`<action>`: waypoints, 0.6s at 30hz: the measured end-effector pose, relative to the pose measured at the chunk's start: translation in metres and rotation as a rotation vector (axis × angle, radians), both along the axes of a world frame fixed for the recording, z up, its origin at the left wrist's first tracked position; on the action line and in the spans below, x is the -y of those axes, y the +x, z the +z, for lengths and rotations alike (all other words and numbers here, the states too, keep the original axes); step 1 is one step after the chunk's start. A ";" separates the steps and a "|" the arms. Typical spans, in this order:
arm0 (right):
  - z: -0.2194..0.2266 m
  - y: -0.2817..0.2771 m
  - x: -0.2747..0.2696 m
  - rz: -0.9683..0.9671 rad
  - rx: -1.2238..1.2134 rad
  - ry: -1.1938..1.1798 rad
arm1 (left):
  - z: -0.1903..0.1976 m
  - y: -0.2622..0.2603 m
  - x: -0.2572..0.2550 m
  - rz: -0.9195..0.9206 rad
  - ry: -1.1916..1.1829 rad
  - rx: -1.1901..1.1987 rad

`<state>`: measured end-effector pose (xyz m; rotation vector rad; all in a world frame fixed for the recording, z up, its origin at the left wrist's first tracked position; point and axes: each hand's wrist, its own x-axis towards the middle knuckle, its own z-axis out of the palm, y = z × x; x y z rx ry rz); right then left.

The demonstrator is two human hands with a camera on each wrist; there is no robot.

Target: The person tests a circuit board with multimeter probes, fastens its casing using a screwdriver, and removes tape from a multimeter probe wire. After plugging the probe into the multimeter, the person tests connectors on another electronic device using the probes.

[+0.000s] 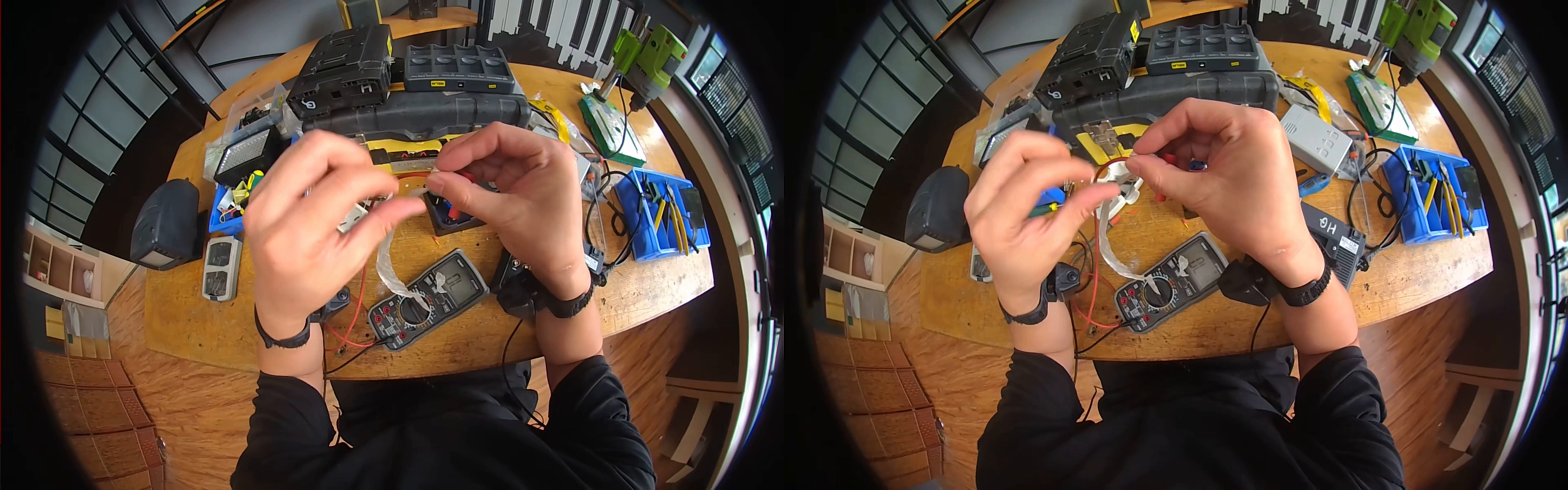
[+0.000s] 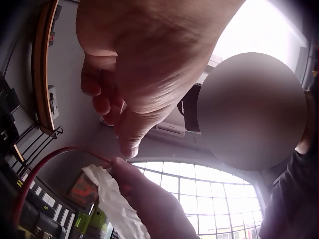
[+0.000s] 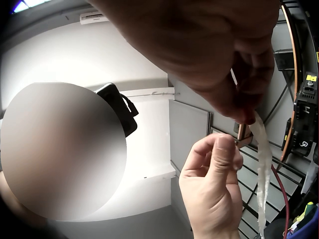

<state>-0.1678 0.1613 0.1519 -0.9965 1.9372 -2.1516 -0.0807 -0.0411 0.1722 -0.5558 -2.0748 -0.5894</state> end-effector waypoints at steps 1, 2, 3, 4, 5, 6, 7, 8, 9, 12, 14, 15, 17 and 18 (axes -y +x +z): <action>-0.001 -0.001 0.000 -0.012 -0.021 0.013 | -0.002 0.003 0.000 -0.037 -0.002 0.042; -0.002 -0.002 0.000 -0.023 -0.041 0.025 | -0.003 0.004 -0.002 -0.037 -0.002 0.043; -0.003 -0.002 0.001 -0.022 -0.040 0.026 | -0.004 0.005 -0.004 -0.005 -0.061 0.105; -0.004 -0.002 0.002 -0.028 -0.061 0.014 | -0.005 0.005 -0.006 0.027 -0.118 0.166; -0.005 -0.002 0.003 -0.035 -0.082 0.002 | -0.010 -0.001 -0.004 0.059 -0.162 0.121; -0.005 -0.002 0.003 -0.033 -0.082 0.003 | -0.012 -0.004 -0.004 0.061 -0.161 0.121; -0.004 -0.002 0.002 -0.041 -0.076 0.032 | -0.014 -0.006 -0.005 0.086 -0.175 0.143; -0.004 -0.002 0.002 -0.050 -0.069 0.061 | -0.015 -0.008 -0.006 0.110 -0.189 0.165; -0.005 -0.002 0.002 -0.050 -0.067 0.063 | -0.016 -0.008 -0.006 0.109 -0.188 0.167; -0.005 -0.002 0.004 -0.089 -0.106 0.076 | -0.018 -0.008 -0.007 0.124 -0.204 0.211; -0.001 -0.002 0.002 -0.104 -0.115 0.223 | -0.019 -0.009 -0.005 0.119 -0.244 0.260; 0.001 -0.002 0.002 -0.099 -0.114 0.225 | -0.019 -0.010 -0.004 0.122 -0.241 0.263; 0.002 -0.001 0.002 -0.127 -0.149 0.386 | -0.020 -0.012 -0.001 0.022 -0.229 0.351; 0.003 -0.001 0.001 -0.126 -0.147 0.388 | -0.020 -0.014 0.000 0.022 -0.227 0.353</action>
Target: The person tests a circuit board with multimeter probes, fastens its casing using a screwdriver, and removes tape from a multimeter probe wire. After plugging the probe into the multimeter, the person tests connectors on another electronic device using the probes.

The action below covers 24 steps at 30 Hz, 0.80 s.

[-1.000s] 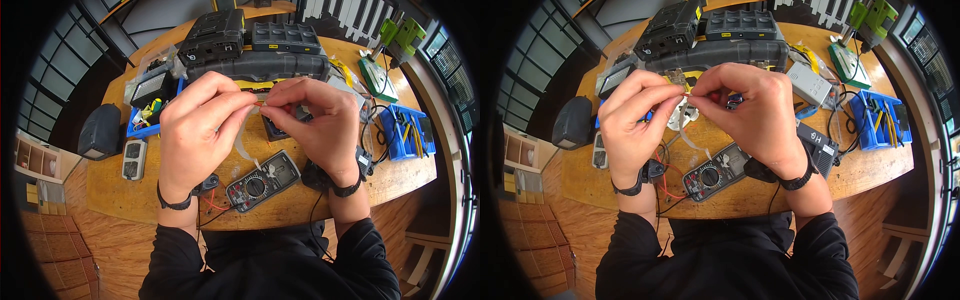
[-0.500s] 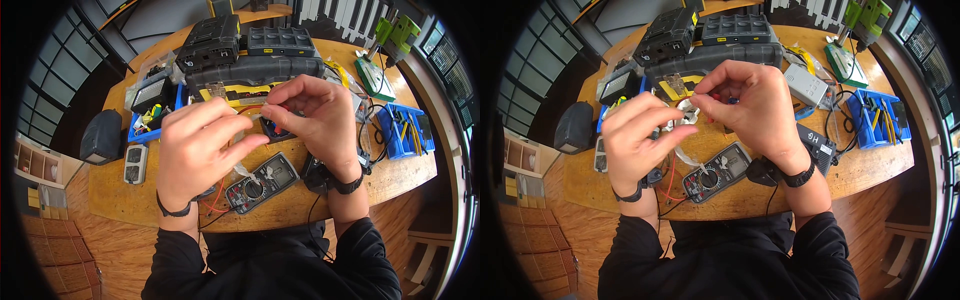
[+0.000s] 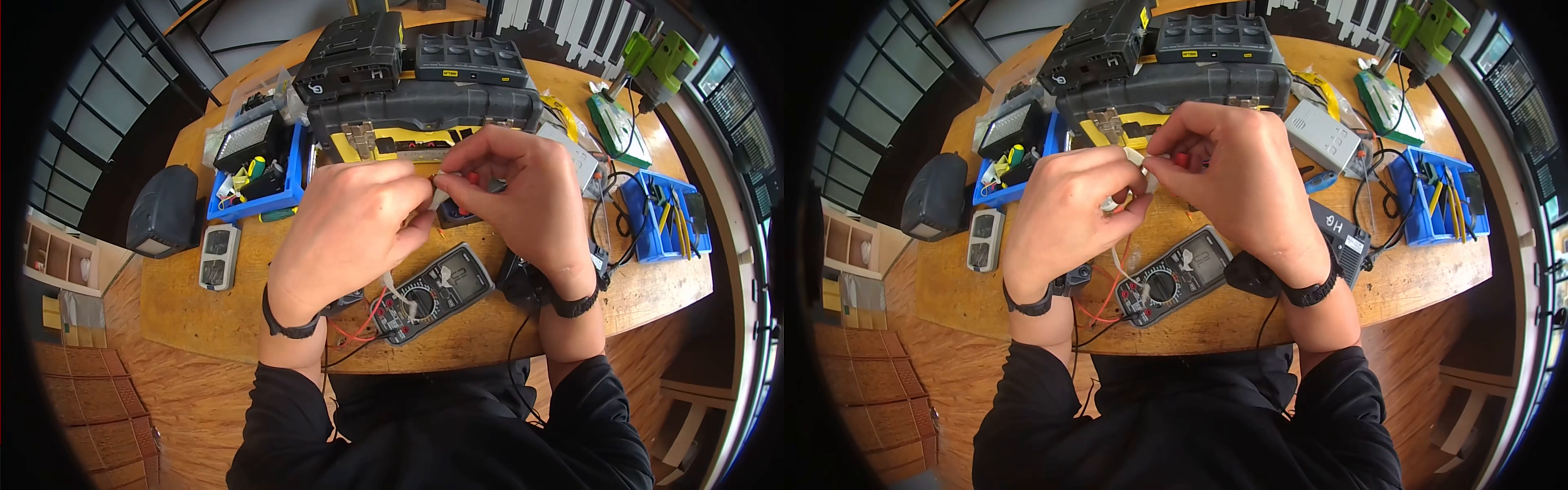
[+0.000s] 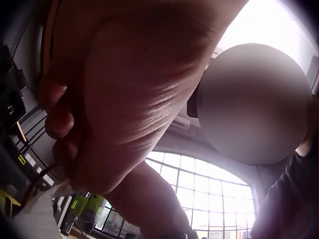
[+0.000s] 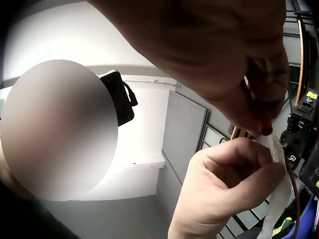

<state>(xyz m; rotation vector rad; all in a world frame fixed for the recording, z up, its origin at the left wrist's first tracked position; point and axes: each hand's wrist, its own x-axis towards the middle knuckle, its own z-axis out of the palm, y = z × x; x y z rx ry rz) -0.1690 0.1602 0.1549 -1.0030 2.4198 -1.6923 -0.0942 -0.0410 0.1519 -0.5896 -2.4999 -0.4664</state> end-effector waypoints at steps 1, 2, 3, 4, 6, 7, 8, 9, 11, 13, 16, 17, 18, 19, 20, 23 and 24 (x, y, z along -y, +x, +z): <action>0.001 0.000 -0.002 0.021 -0.096 0.054 | 0.000 -0.001 0.002 -0.061 0.029 0.042; 0.001 0.000 -0.002 0.042 -0.192 0.108 | 0.000 0.000 0.003 -0.121 0.058 0.083; -0.002 -0.001 -0.002 0.043 -0.190 0.110 | 0.001 0.001 0.003 -0.121 0.060 0.086; -0.006 -0.002 -0.001 0.037 -0.168 0.039 | 0.003 0.002 0.003 -0.152 0.153 0.170; -0.007 -0.004 -0.001 0.032 -0.148 -0.033 | 0.012 0.005 0.002 -0.181 0.246 0.252; -0.005 -0.005 -0.002 0.053 -0.052 -0.050 | 0.020 0.007 0.002 -0.161 0.338 0.414; -0.004 -0.006 -0.003 0.073 0.044 -0.067 | 0.025 0.009 0.002 -0.141 0.429 0.576; -0.003 -0.007 -0.005 0.072 0.042 -0.068 | 0.024 0.008 0.004 -0.142 0.428 0.574; -0.002 -0.008 -0.007 0.113 0.125 -0.082 | 0.021 0.009 0.009 -0.299 0.531 0.570; 0.000 -0.007 -0.007 0.107 0.131 -0.071 | 0.021 0.010 0.011 -0.343 0.645 0.626; 0.000 -0.007 -0.007 0.116 0.159 -0.086 | 0.015 0.007 0.015 -0.457 0.803 0.658; 0.000 -0.007 -0.007 0.130 0.181 -0.112 | 0.012 0.004 0.015 -0.506 0.741 0.553; 0.001 -0.006 -0.007 0.130 0.181 -0.112 | 0.010 0.002 0.016 -0.552 0.678 0.448; 0.002 -0.005 -0.006 0.128 0.199 -0.165 | 0.013 0.001 0.019 -0.486 0.566 0.382; 0.002 -0.004 -0.005 0.125 0.218 -0.218 | 0.014 0.002 0.019 -0.486 0.565 0.381; -0.001 -0.008 -0.007 0.148 0.170 -0.152 | 0.013 0.005 0.014 -0.356 0.707 0.394; -0.003 -0.008 -0.006 0.164 0.166 -0.208 | 0.011 0.002 0.013 -0.356 0.707 0.394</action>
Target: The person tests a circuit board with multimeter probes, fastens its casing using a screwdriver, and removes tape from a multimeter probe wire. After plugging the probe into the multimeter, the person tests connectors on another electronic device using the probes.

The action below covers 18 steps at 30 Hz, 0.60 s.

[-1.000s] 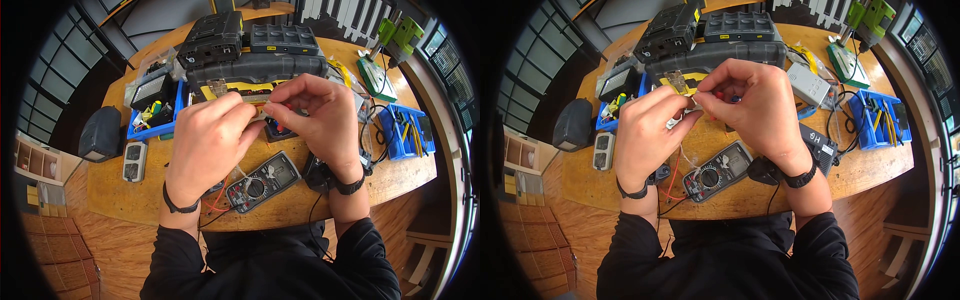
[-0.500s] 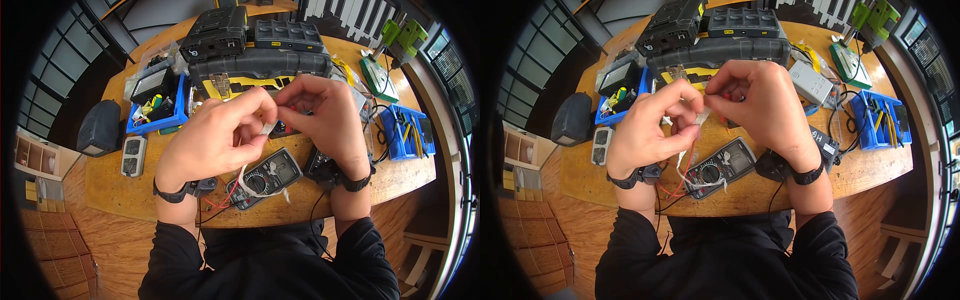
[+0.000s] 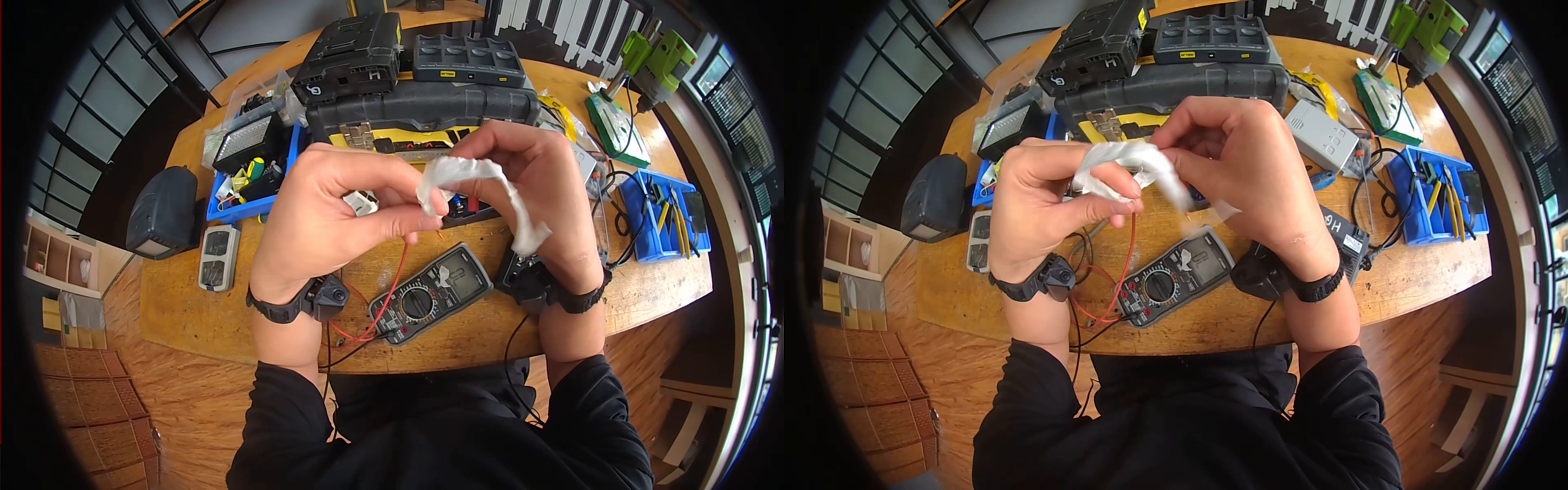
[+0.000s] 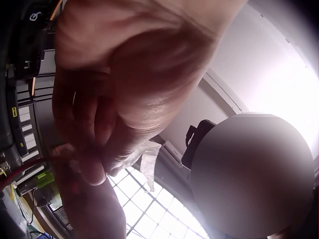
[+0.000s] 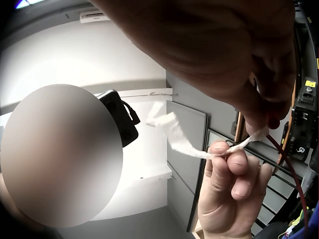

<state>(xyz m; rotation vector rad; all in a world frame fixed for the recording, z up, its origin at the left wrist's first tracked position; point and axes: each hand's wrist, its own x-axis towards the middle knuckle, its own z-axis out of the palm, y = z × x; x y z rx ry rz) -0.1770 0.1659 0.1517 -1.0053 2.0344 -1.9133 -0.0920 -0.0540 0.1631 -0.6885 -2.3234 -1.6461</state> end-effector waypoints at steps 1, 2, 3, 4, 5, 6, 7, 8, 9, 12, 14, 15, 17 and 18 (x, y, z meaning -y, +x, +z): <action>-0.001 0.000 0.001 0.000 0.000 0.000 | -0.003 -0.004 0.001 0.014 0.030 -0.054; -0.002 0.000 0.001 0.003 -0.002 -0.002 | -0.006 -0.007 0.001 0.029 0.060 -0.108; -0.003 0.001 0.002 0.005 -0.004 -0.004 | -0.008 -0.011 -0.001 0.074 0.072 -0.167; -0.002 0.001 0.002 0.006 -0.004 -0.004 | -0.008 -0.012 -0.002 0.075 0.073 -0.166; -0.002 0.002 0.003 0.014 0.005 0.006 | -0.008 -0.013 -0.003 0.088 0.058 -0.221; -0.001 0.003 0.003 0.022 0.013 0.015 | -0.008 -0.014 -0.003 0.101 0.044 -0.276; -0.001 0.003 0.003 0.023 0.013 0.015 | -0.009 -0.014 -0.002 0.102 0.044 -0.276; 0.000 0.003 0.003 0.041 0.025 0.027 | -0.011 -0.014 -0.001 0.149 0.000 -0.275; 0.000 0.003 0.003 0.059 0.037 0.039 | -0.013 -0.014 0.000 0.196 -0.044 -0.274; 0.000 0.002 0.002 0.089 0.053 0.033 | -0.013 -0.011 -0.011 0.296 0.024 -0.219; -0.001 0.001 0.002 0.099 0.057 0.025 | -0.013 -0.010 -0.014 0.322 0.049 -0.189; -0.001 0.001 0.002 0.108 0.062 0.016 | -0.013 -0.010 -0.015 0.347 0.075 -0.159; -0.001 0.002 0.002 0.106 0.065 0.008 | -0.012 -0.010 -0.015 0.366 0.053 -0.182; 0.000 0.002 0.002 0.102 0.067 0.000 | -0.012 -0.011 -0.016 0.384 0.032 -0.205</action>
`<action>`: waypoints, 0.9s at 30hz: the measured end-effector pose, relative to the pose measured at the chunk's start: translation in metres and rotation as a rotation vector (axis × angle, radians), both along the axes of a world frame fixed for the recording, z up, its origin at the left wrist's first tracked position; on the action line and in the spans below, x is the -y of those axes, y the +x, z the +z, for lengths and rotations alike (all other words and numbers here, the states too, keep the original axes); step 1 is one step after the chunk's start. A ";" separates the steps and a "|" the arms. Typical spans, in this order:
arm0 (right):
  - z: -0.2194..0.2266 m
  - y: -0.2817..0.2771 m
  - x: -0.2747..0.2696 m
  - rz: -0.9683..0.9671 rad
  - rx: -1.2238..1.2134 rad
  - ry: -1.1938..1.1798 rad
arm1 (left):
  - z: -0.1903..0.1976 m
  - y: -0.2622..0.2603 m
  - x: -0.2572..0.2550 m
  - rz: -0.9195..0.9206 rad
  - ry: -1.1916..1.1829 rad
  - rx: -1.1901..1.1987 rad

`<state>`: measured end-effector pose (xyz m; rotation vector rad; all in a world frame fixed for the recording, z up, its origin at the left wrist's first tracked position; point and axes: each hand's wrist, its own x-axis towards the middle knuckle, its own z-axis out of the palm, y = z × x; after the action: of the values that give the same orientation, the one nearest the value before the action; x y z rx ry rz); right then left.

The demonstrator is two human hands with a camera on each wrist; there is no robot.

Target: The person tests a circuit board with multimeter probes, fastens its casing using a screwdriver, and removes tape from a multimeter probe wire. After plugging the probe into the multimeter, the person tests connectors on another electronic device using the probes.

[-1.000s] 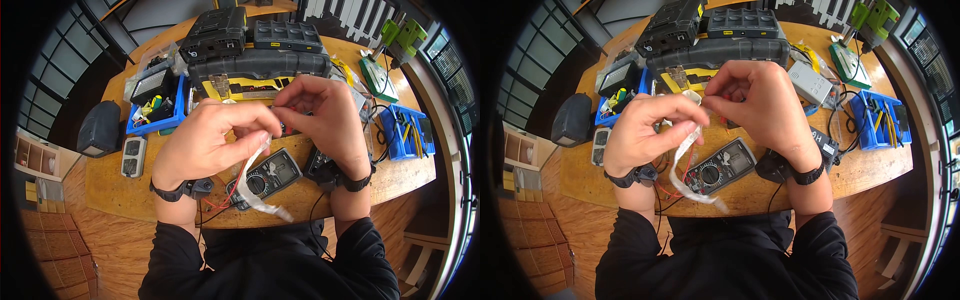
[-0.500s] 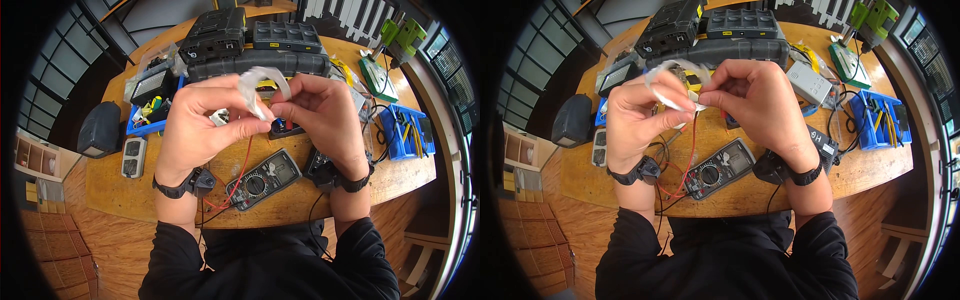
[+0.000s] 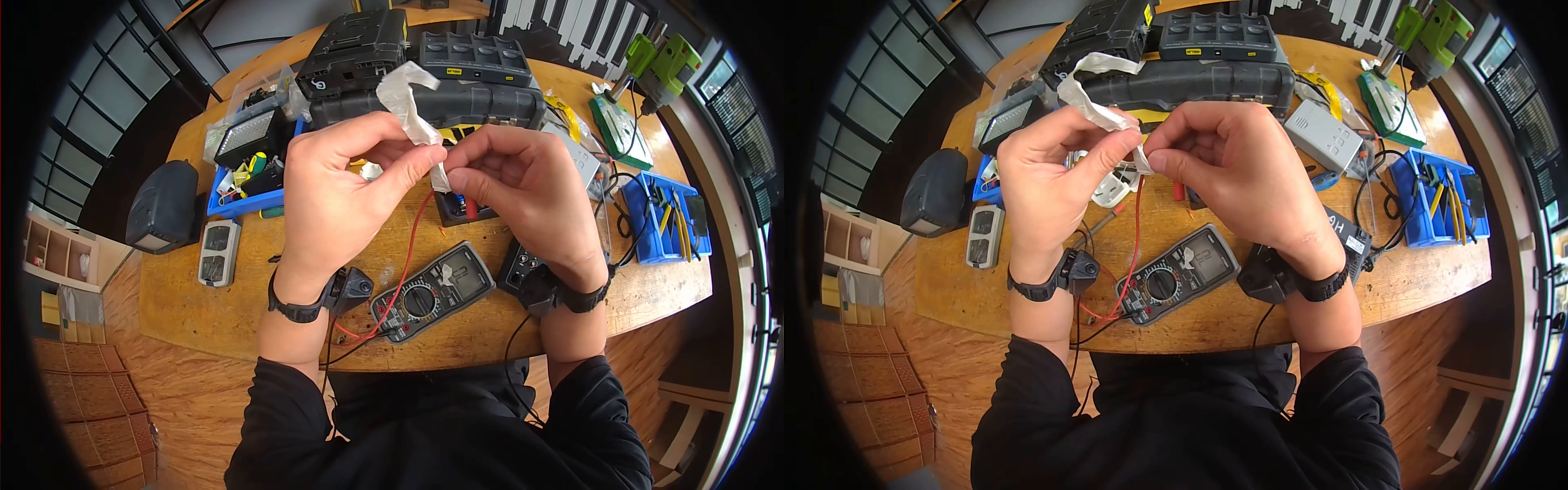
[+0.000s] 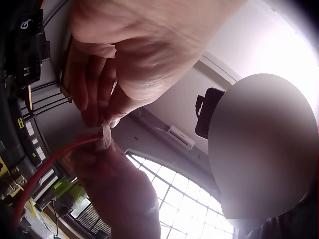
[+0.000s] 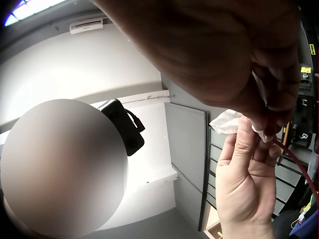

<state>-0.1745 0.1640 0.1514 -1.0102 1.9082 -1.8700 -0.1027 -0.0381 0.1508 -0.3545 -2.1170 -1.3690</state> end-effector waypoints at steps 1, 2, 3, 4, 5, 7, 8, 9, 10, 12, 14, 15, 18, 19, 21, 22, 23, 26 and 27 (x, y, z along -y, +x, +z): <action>0.000 -0.001 0.000 0.001 -0.001 0.000 | 0.000 -0.001 -0.001 0.001 0.000 -0.001; 0.000 -0.002 -0.001 0.001 -0.001 0.005 | 0.000 -0.002 -0.003 -0.005 0.042 0.012; 0.000 -0.002 -0.001 0.001 -0.001 0.010 | -0.001 -0.002 -0.004 -0.011 0.084 0.025; 0.000 -0.002 -0.001 0.001 0.000 0.011 | -0.001 -0.002 -0.004 -0.011 0.085 0.025; 0.001 -0.002 0.000 0.015 0.035 -0.008 | 0.000 -0.001 -0.004 -0.009 0.071 0.023; 0.001 -0.002 0.001 0.029 0.069 -0.027 | 0.000 -0.001 -0.003 -0.006 0.057 0.022; 0.000 -0.002 0.002 0.025 0.071 -0.055 | 0.000 -0.001 -0.003 -0.009 0.057 0.015; -0.001 -0.002 0.002 0.022 0.073 -0.083 | 0.000 -0.002 -0.003 -0.011 0.056 0.008; -0.002 -0.002 0.002 0.022 0.073 -0.083 | 0.000 -0.002 -0.003 -0.011 0.057 0.008; -0.003 -0.002 0.003 0.017 0.058 -0.085 | -0.003 -0.004 -0.002 -0.019 0.068 0.015; -0.002 0.001 0.003 0.008 0.052 -0.080 | -0.002 -0.004 0.000 -0.037 0.108 0.067; -0.001 0.001 0.003 -0.004 0.045 -0.074 | -0.002 -0.004 0.001 -0.058 0.147 0.119; -0.003 0.001 0.004 0.020 0.052 -0.130 | -0.004 -0.009 0.005 -0.079 0.198 0.184; -0.005 0.000 0.005 0.022 0.052 -0.129 | -0.004 -0.010 0.005 -0.077 0.199 0.183; -0.006 -0.002 0.006 0.019 0.048 -0.155 | -0.004 -0.013 0.007 -0.201 0.329 0.298; -0.006 -0.001 0.007 0.023 0.047 -0.154 | -0.004 -0.014 0.008 -0.198 0.331 0.297; -0.005 0.000 0.007 0.011 0.047 -0.159 | -0.004 -0.015 0.009 -0.219 0.326 0.323; -0.002 0.005 0.008 -0.016 0.025 -0.150 | -0.006 -0.017 0.012 -0.261 0.350 0.339; -0.001 0.006 0.009 -0.037 0.001 -0.138 | -0.007 -0.018 0.013 -0.287 0.376 0.327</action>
<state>-0.1684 0.1553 0.1502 -1.0205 1.8303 -2.0464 -0.1205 -0.0507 0.1438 -0.3025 -2.0505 -2.0726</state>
